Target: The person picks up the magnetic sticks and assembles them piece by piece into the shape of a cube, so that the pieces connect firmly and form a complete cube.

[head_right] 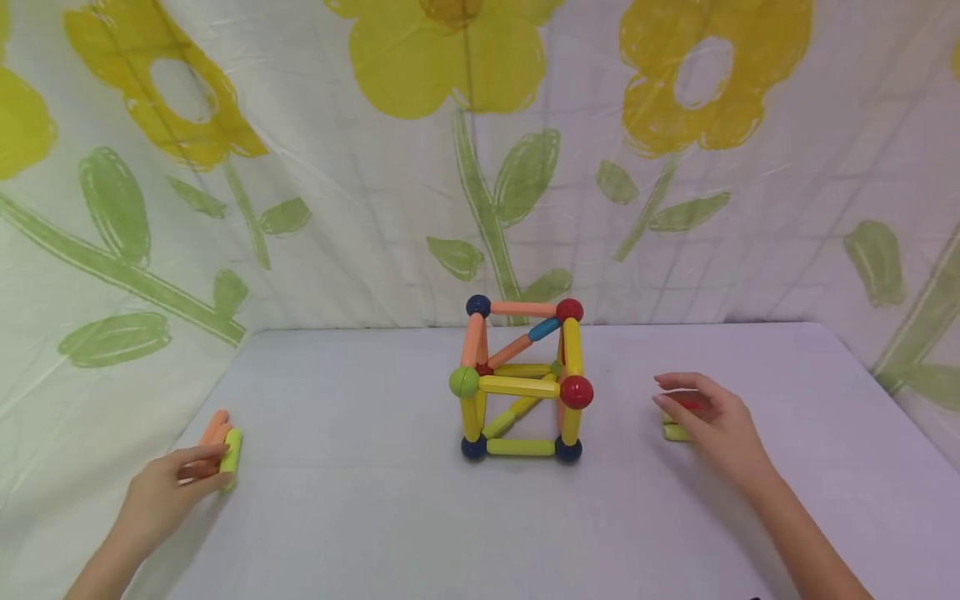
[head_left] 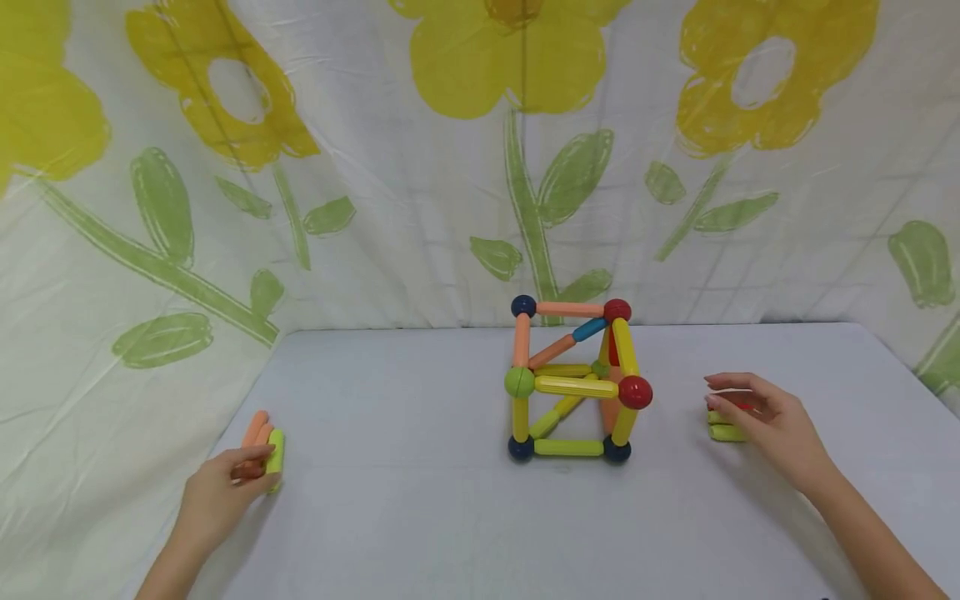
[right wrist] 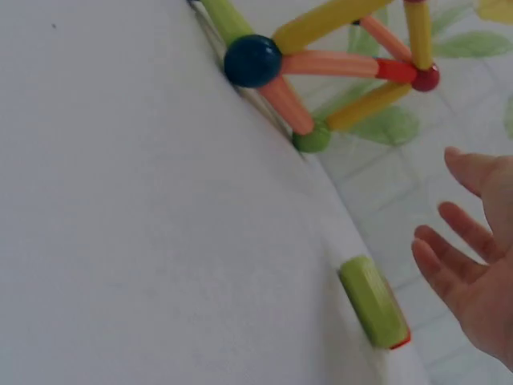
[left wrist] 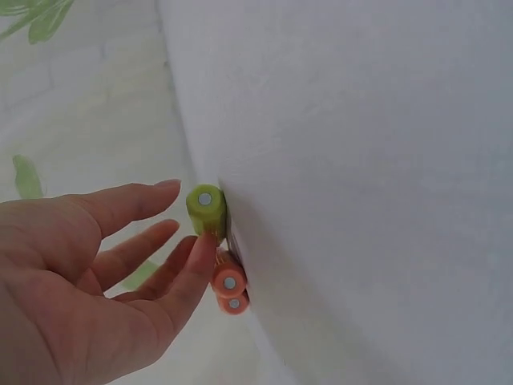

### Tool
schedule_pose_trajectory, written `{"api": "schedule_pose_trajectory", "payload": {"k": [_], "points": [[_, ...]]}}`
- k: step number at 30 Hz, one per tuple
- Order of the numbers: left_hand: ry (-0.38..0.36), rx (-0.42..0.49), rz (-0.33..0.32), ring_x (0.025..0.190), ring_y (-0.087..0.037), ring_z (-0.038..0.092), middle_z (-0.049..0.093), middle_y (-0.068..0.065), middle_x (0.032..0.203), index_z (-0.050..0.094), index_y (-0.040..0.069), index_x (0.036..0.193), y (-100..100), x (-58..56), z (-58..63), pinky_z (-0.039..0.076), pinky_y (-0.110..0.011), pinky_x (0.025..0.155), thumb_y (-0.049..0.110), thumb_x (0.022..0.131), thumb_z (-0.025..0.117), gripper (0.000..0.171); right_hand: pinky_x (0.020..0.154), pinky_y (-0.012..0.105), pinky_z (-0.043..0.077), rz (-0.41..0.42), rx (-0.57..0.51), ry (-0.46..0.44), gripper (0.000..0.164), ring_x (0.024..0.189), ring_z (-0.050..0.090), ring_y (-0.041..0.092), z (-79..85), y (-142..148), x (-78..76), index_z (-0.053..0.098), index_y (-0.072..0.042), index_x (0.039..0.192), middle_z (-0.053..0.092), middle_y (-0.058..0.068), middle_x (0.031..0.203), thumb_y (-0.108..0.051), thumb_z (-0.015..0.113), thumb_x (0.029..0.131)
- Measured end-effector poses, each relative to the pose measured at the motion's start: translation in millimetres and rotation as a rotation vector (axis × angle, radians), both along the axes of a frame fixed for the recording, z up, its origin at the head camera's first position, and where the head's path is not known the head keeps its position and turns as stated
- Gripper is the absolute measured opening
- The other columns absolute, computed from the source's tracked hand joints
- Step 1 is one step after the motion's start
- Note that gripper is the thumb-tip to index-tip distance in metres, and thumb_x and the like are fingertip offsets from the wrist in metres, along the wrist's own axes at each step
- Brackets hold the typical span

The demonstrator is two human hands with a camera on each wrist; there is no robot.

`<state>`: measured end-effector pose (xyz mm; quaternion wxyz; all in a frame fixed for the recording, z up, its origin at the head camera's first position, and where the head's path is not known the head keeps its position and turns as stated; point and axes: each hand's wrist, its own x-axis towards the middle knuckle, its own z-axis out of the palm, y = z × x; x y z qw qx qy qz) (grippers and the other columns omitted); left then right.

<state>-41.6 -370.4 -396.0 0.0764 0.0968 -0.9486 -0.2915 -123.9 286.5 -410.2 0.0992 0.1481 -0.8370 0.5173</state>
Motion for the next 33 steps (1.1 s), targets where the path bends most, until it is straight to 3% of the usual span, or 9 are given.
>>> {"api": "schedule_pose_trajectory", "payload": {"k": [5, 11, 19, 27, 30, 33], "points": [[-0.04, -0.063, -0.023, 0.077, -0.003, 0.061, 0.076, -0.008, 0.086, 0.071, -0.012, 0.121, 2.9, -8.2, 1.1, 0.05, -0.025, 0.07, 0.013, 0.087, 0.086, 0.045, 0.083, 0.001, 0.048, -0.088, 0.061, 0.051, 0.029, 0.102, 0.062, -0.017, -1.8, 29.1, -5.8, 0.07, -0.011, 0.127, 0.065, -0.033, 0.116, 0.001, 0.069, 0.1], [-0.111, -0.072, -0.09, 0.087, -0.023, 0.067, 0.073, -0.024, 0.103, 0.065, -0.013, 0.131, 5.7, -19.3, 2.2, 0.052, -0.028, 0.068, 0.018, 0.094, 0.08, 0.051, 0.082, -0.002, 0.043, -0.095, 0.217, 0.001, 0.031, 0.101, 0.054, -0.024, -13.1, 51.9, -10.4, 0.067, -0.003, 0.133, 0.057, -0.042, 0.117, -0.009, 0.068, 0.103], [-0.147, 0.005, -0.095, 0.099, -0.025, 0.067, 0.068, -0.033, 0.125, 0.066, -0.011, 0.131, 6.8, -26.1, 0.8, 0.051, -0.021, 0.066, 0.018, 0.093, 0.08, 0.049, 0.076, 0.003, 0.043, -0.097, 0.305, -0.075, 0.032, 0.094, 0.054, -0.022, -27.1, 56.2, -14.7, 0.069, 0.0, 0.131, 0.054, -0.042, 0.109, -0.017, 0.068, 0.104], [-0.169, 0.117, -0.095, 0.097, -0.02, 0.068, 0.068, -0.029, 0.125, 0.066, -0.01, 0.133, 7.4, -26.7, 0.4, 0.054, -0.022, 0.065, 0.013, 0.092, 0.081, 0.049, 0.077, 0.004, 0.04, -0.116, 0.299, -0.103, 0.033, 0.095, 0.052, -0.024, -30.8, 58.0, -16.4, 0.071, 0.0, 0.129, 0.056, -0.042, 0.108, -0.022, 0.068, 0.105], [-0.165, 0.131, -0.101, 0.094, -0.017, 0.068, 0.067, -0.03, 0.126, 0.064, -0.011, 0.135, 7.3, -26.4, 0.3, 0.054, -0.022, 0.066, 0.011, 0.091, 0.081, 0.051, 0.076, 0.005, 0.04, -0.127, 0.321, -0.147, 0.037, 0.096, 0.046, -0.027, -30.0, 57.0, -17.7, 0.07, 0.001, 0.131, 0.065, -0.026, 0.113, -0.026, 0.067, 0.106], [-0.162, 0.141, -0.108, 0.093, -0.013, 0.068, 0.067, -0.031, 0.126, 0.061, -0.01, 0.139, 6.2, -26.4, -0.2, 0.054, -0.022, 0.067, 0.01, 0.091, 0.081, 0.056, 0.076, 0.008, 0.04, -0.132, 0.355, -0.221, 0.043, 0.1, 0.039, -0.026, -26.1, 55.7, -20.6, 0.068, 0.0, 0.135, 0.072, 0.004, 0.125, -0.032, 0.064, 0.107]]}}
